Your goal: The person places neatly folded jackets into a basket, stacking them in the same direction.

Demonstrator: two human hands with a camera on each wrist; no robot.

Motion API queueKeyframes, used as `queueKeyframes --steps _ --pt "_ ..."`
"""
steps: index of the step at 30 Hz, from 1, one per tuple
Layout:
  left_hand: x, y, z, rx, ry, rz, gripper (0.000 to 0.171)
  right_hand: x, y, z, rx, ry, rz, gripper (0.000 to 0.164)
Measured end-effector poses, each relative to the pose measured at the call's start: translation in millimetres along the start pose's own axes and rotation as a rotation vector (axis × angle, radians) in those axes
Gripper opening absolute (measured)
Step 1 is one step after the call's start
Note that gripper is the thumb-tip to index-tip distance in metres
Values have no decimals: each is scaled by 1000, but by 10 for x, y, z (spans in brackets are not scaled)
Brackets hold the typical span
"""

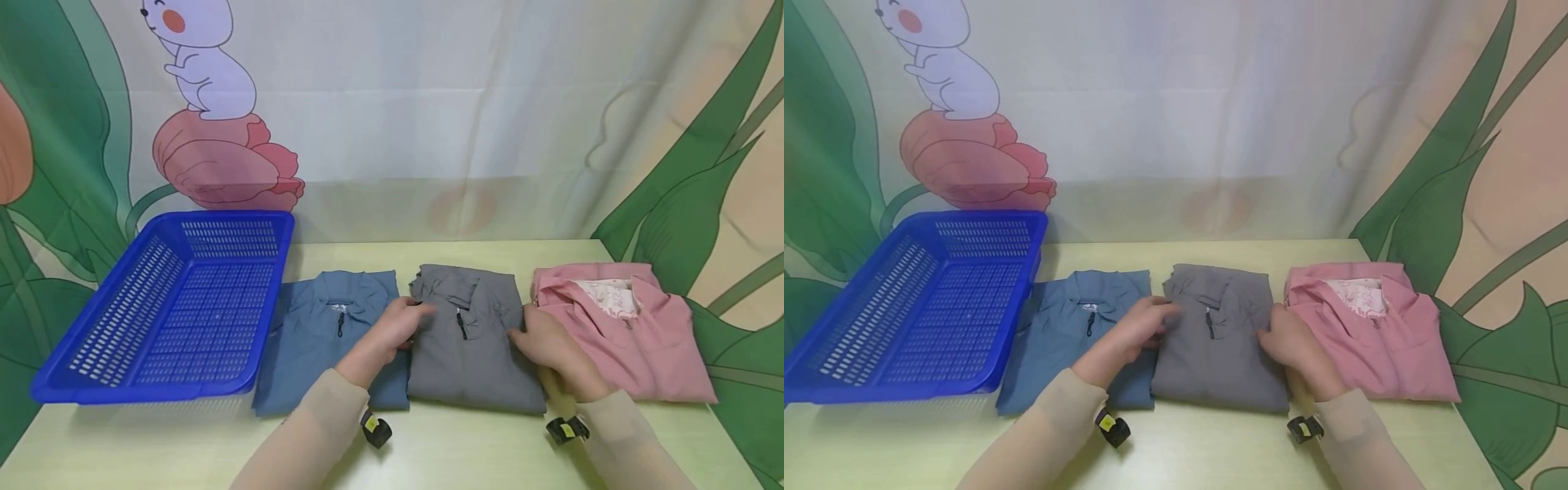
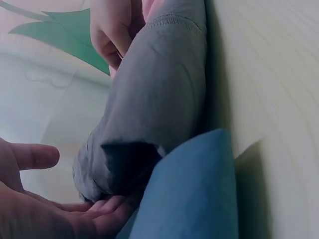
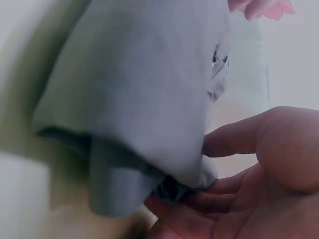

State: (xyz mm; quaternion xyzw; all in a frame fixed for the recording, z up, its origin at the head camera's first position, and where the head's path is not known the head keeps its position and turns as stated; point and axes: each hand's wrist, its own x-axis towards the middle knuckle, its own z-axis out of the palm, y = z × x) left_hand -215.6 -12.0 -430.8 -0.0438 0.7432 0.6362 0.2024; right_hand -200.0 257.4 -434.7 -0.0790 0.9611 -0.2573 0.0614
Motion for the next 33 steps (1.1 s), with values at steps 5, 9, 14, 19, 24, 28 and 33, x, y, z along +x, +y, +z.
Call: queueKeyframes --steps 5,9,14,19,24,28,33 --pt "-17 4 -48 -33 -22 -1 57 -26 33 13 130 -7 17 50" --pt "-6 -15 -107 -40 -48 19 52 -20 70 47 287 -28 73 62" --pt "15 -79 -166 -61 -72 17 47 -5 130 96 485 -55 160 82" --pt "17 -108 -188 -79 -81 15 46 -8 173 113 554 -56 188 81" --pt "15 -121 -174 -87 -88 12 51 -30 150 74 549 -57 216 75" --pt "30 -158 -144 -163 -83 -12 63 -53 129 27 560 -69 229 73" --pt "47 -188 -122 -182 -78 -16 66 -80 142 3 603 -70 207 67"
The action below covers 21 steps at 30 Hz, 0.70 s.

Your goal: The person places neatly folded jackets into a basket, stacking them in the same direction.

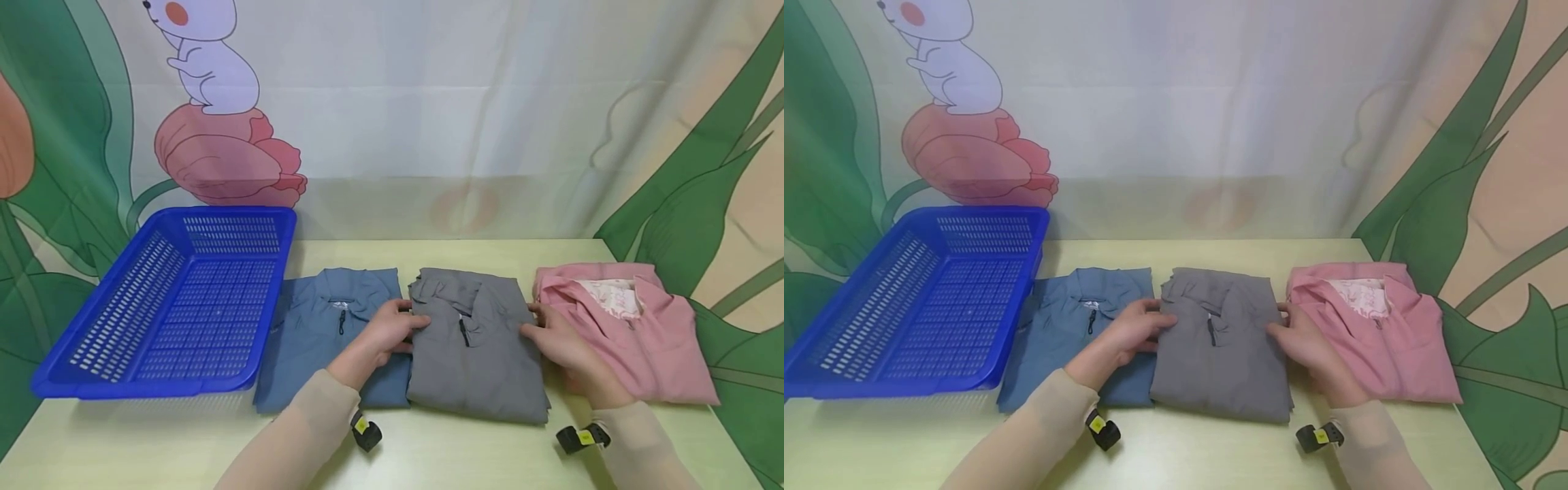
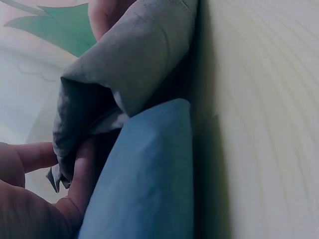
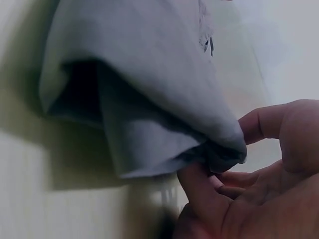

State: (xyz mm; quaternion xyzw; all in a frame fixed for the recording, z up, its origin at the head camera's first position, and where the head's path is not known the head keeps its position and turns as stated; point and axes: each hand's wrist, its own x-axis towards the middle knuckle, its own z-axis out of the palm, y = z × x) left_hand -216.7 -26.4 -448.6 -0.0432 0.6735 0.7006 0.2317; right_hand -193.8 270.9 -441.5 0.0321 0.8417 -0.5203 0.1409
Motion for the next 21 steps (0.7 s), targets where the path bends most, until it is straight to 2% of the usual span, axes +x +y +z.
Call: queueKeyframes --steps 6,9,16,21 --pt "-29 13 37 29 12 12 65 -40 -45 -39 -71 20 -94 61" --pt "-37 13 60 29 29 11 64 -69 -77 -49 -80 22 -90 61" --pt "-70 11 113 -15 58 -30 74 -100 -107 -57 -92 39 -66 61" --pt "-86 10 150 -32 9 -20 54 -103 -94 -61 -91 52 -82 60"
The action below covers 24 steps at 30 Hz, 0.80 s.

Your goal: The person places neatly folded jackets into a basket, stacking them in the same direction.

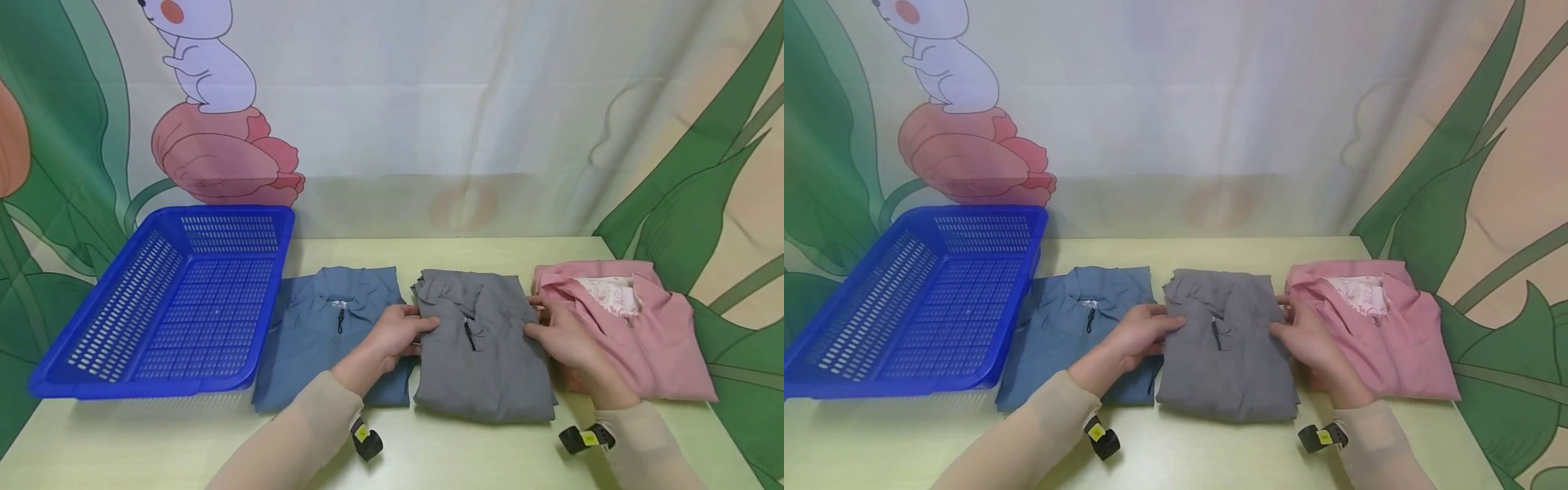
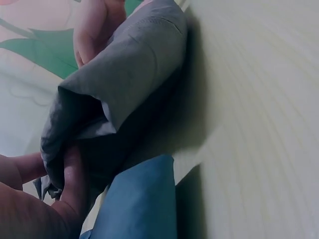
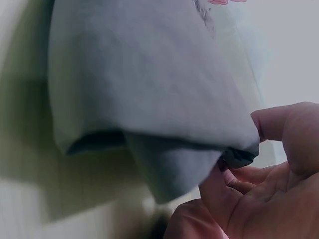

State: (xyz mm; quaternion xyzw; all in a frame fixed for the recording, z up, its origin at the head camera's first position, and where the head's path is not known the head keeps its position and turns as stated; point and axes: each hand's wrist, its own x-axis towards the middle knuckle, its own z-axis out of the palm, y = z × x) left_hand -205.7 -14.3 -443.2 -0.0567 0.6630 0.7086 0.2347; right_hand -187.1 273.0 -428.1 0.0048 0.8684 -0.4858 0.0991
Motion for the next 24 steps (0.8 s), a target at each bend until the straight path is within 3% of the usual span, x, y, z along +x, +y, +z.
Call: queueKeyframes --steps 3,9,24 --pt "1 -1 7 7 -19 17 41 4 2 -2 -3 -1 -15 60" --pt "-8 -7 9 11 -25 21 35 17 18 3 -9 0 -40 60" --pt "-19 6 54 68 18 11 42 69 40 33 -28 61 -41 57"
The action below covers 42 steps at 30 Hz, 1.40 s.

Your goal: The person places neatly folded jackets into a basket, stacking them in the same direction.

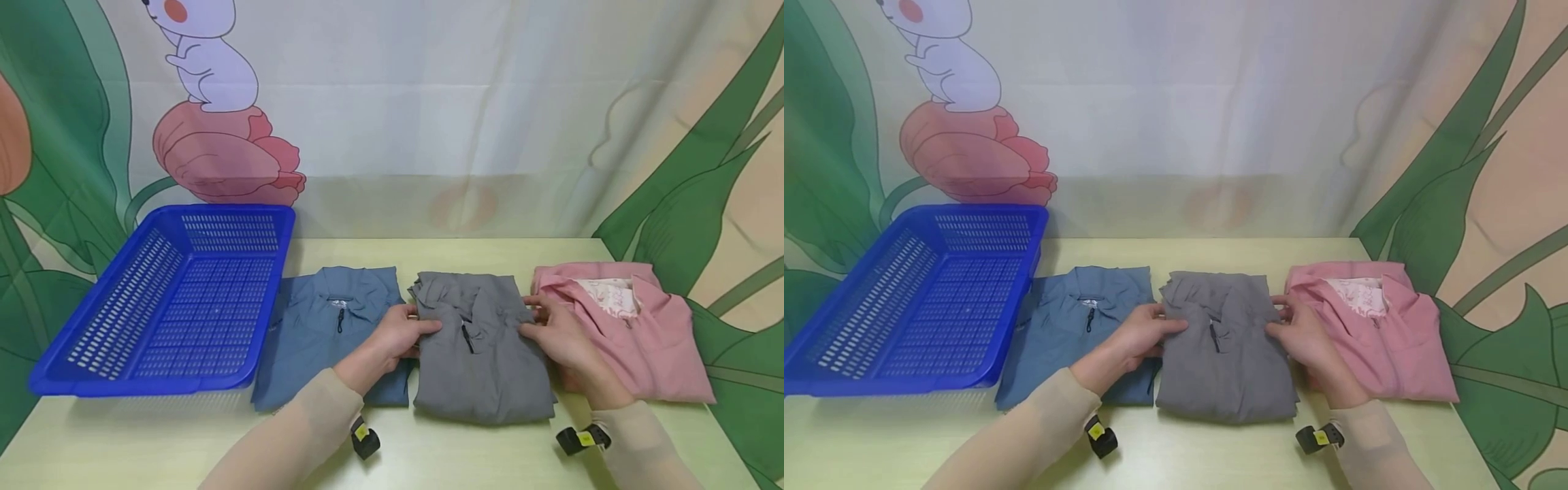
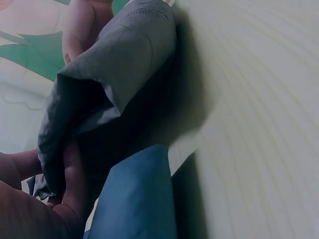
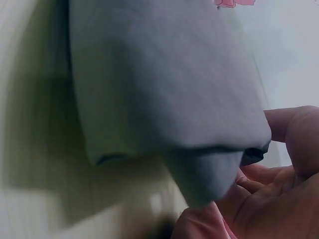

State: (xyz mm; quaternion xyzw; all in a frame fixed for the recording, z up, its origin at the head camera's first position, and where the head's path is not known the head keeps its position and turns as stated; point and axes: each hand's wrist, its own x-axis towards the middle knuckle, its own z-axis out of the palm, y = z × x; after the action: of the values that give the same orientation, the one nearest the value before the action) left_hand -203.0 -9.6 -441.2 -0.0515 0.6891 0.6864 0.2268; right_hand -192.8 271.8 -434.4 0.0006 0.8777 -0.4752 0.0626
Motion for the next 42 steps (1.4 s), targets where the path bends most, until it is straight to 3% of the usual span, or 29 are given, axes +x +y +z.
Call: queueKeyframes --steps 16,25,28,35,42 --pt "-2 54 -100 33 8 33 46 12 -6 114 99 42 -13 56" --pt "-46 133 -137 19 -15 44 49 -28 -177 35 191 23 14 58" --pt "-80 185 -152 -2 -27 53 50 -35 -246 -8 189 28 -21 56" --pt "-134 256 -203 -28 -34 70 51 -14 -348 -54 57 33 -128 55" --pt "-196 266 -270 -57 -34 55 51 -17 -430 -33 117 8 -152 55"
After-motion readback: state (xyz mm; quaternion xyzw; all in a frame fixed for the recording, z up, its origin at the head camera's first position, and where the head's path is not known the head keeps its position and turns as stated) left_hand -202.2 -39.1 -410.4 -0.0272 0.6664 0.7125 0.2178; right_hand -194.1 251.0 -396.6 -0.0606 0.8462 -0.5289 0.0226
